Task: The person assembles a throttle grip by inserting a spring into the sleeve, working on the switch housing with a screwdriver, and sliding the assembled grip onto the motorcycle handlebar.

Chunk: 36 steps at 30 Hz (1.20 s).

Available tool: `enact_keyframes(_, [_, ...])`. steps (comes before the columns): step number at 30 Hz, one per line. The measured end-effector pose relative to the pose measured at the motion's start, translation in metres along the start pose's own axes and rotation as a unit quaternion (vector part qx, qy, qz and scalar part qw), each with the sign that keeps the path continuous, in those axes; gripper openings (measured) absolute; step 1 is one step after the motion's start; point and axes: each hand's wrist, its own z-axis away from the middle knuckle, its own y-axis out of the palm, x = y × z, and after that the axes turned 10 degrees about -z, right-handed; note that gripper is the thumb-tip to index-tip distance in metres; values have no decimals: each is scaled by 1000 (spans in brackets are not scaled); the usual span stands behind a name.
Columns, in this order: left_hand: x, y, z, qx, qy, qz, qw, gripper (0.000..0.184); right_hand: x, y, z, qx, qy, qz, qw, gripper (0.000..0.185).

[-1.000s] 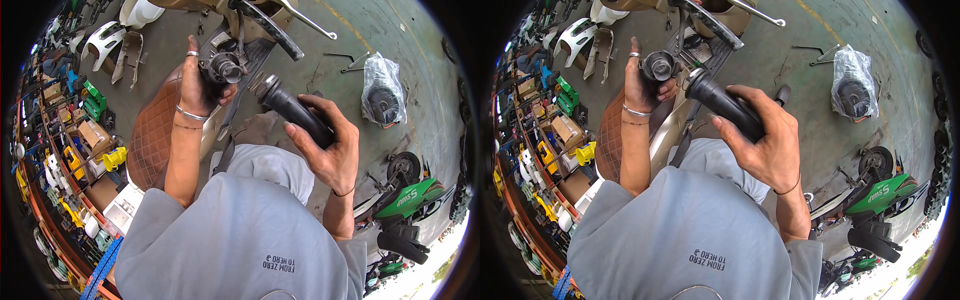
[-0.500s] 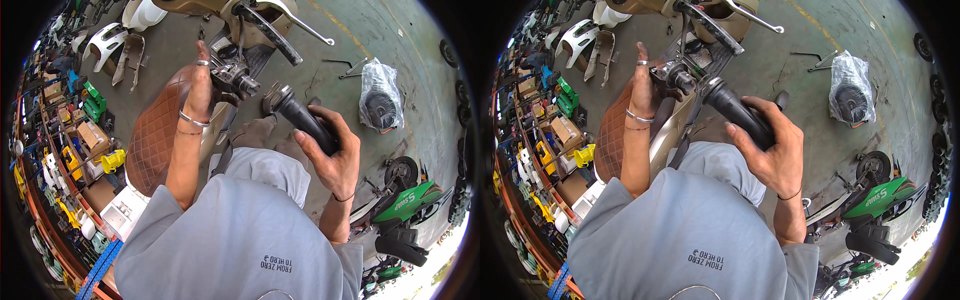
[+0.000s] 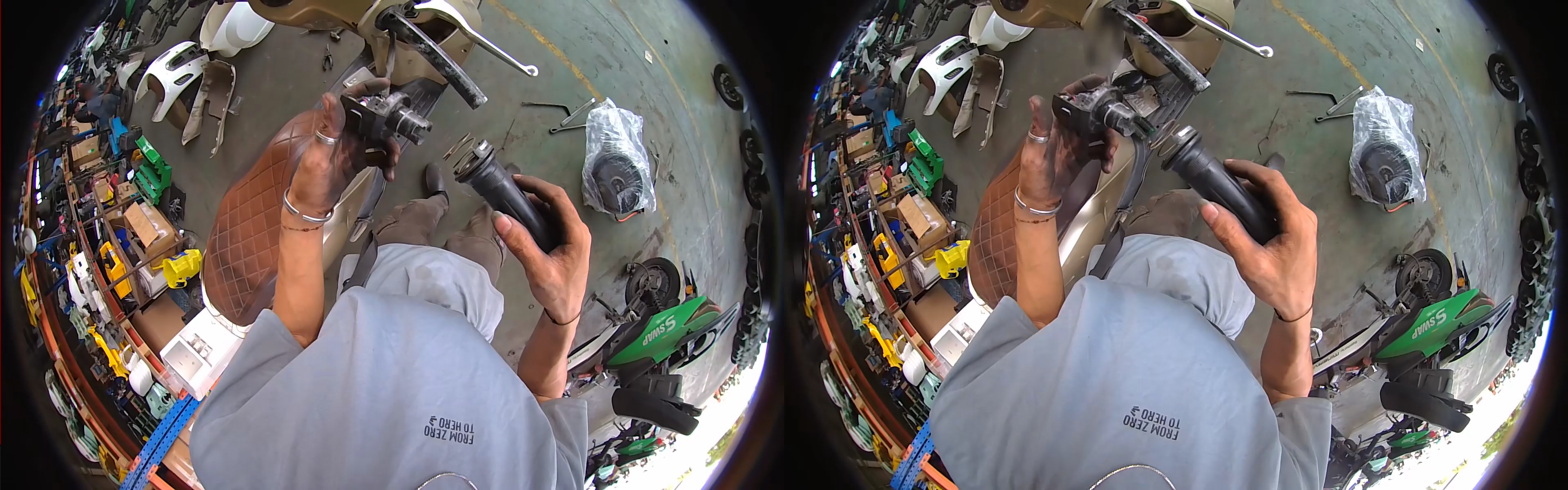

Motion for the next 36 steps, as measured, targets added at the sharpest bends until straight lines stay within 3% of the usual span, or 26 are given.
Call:
enact_keyframes(3, [-4,-11,-6,-8,14,-30,999,71,6,3,0,-5,2,-14,1000,44])
enact_keyframes(7, [-20,-6,-15,-112,21,-188,976,62,11,8,-6,-13,-79,19,997,43])
enact_keyframes(11, [-32,9,-24,-139,3,-302,943,75,17,11,-13,-11,-152,57,987,41])
enact_keyframes(14, [-35,9,-26,-140,-4,-248,959,69,20,12,-17,-13,-145,67,987,45])
enact_keyframes(23, [-47,10,-27,-144,-8,-326,934,78,26,22,-27,-12,-98,2,995,42])
enact_keyframes(26, [-49,10,-25,-132,-12,-303,944,71,23,25,-30,-12,-106,-12,994,42])
enact_keyframes(36, [-46,4,-26,-125,-22,-308,943,72,22,25,-33,3,-75,-29,997,44])
